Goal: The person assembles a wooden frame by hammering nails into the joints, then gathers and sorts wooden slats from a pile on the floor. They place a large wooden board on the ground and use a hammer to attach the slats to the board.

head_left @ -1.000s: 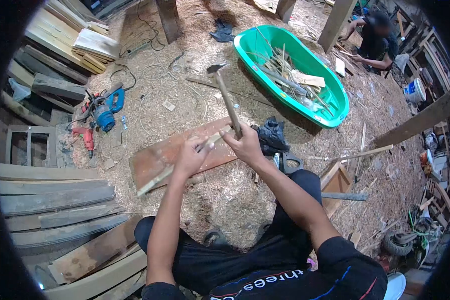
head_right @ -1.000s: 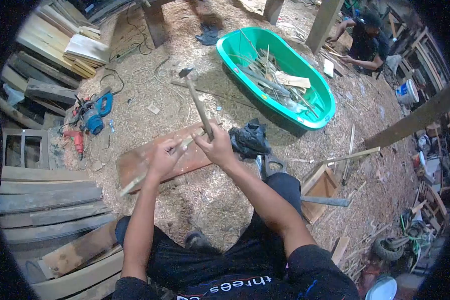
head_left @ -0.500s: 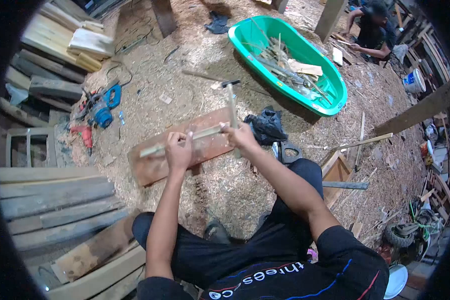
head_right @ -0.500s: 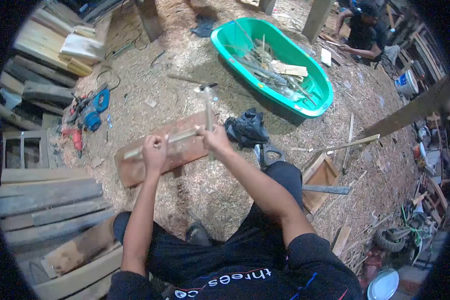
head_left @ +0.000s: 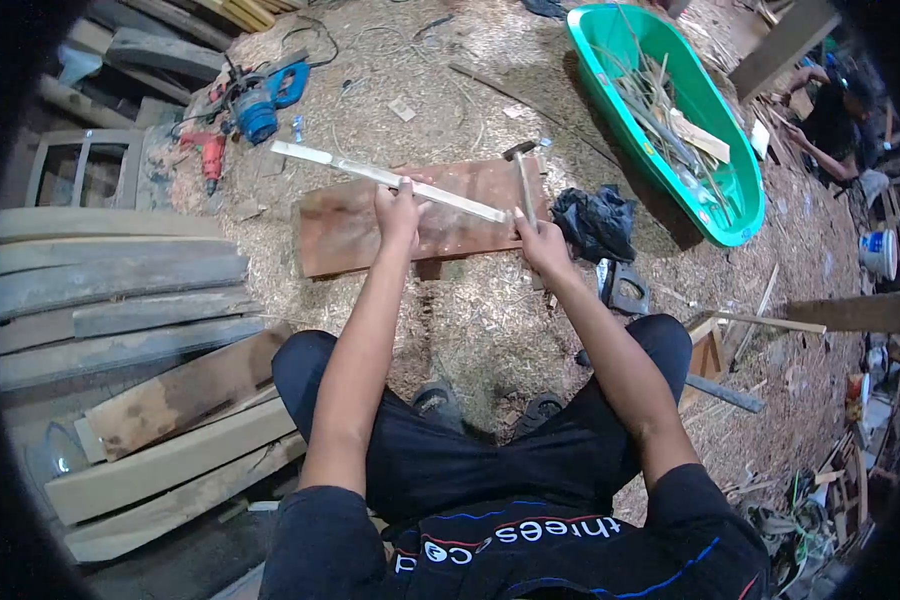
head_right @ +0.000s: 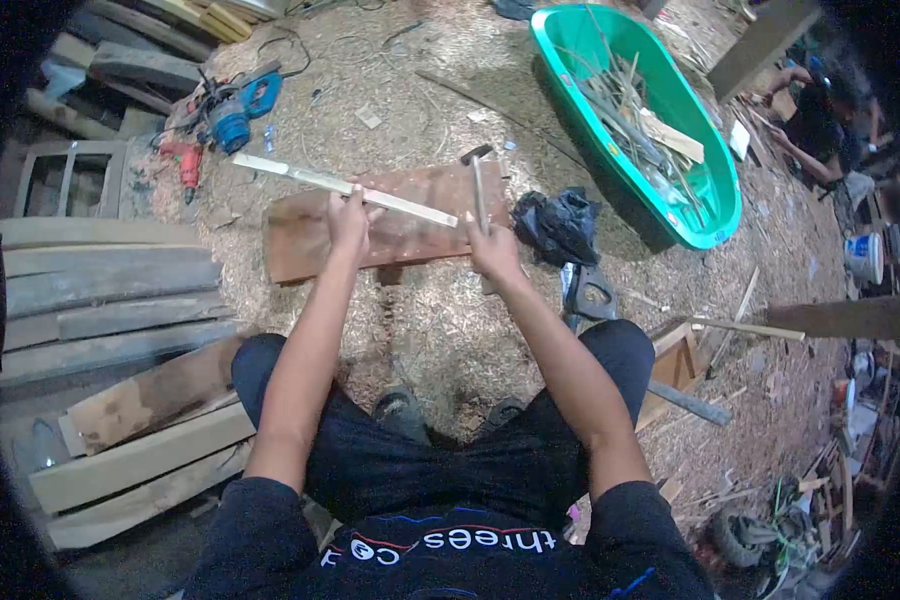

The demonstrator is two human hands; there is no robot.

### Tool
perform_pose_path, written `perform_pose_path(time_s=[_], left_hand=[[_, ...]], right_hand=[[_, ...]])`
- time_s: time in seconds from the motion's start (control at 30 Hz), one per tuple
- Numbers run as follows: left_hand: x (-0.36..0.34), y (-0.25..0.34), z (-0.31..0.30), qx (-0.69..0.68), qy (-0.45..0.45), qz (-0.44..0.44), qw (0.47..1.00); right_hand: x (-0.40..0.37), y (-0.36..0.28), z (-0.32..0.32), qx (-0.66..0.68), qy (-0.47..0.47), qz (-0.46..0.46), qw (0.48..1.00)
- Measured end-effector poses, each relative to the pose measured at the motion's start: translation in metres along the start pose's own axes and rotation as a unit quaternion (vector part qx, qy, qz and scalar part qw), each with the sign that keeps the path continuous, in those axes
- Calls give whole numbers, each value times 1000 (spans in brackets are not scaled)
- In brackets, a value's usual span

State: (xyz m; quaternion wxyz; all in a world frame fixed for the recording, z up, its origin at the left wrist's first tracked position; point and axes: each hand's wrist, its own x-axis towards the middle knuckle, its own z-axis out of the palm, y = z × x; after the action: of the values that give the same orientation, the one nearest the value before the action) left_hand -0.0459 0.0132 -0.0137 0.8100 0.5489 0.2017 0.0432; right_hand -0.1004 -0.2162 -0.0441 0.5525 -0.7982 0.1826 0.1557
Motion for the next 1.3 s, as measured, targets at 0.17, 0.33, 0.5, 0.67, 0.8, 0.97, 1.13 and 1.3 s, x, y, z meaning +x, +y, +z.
perform_pose_path(time_s=[0.17, 0.33, 0.5, 0.67, 0.8, 0.97, 1.13, 1.3], left_hand=[[18, -14, -22, 290, 112, 183, 933], [16, -19, -16, 354, 109, 246, 895], [22, -23, -10, 367, 136, 263, 882], [25, -21, -8, 376, 176, 238, 878], [29, -25, -9, 355, 157, 240, 890], [31, -29, -10, 367, 173, 258, 877], [27, -26, -11, 351, 167, 243, 889], [30, -29, -13, 354, 159, 249, 887]], right_hand=[[-30, 4, 18, -73, 112, -179, 975], [-64, 32, 33, -169, 4, -193, 967], [-71, 63, 50, -180, -10, -206, 962], [-71, 86, 51, -186, -2, -242, 952], [-67, 93, 46, -204, -7, -233, 951], [-64, 96, 51, -228, 16, -253, 940], [-58, 95, 52, -214, 17, -251, 944], [-58, 90, 51, -226, 6, -227, 947]])
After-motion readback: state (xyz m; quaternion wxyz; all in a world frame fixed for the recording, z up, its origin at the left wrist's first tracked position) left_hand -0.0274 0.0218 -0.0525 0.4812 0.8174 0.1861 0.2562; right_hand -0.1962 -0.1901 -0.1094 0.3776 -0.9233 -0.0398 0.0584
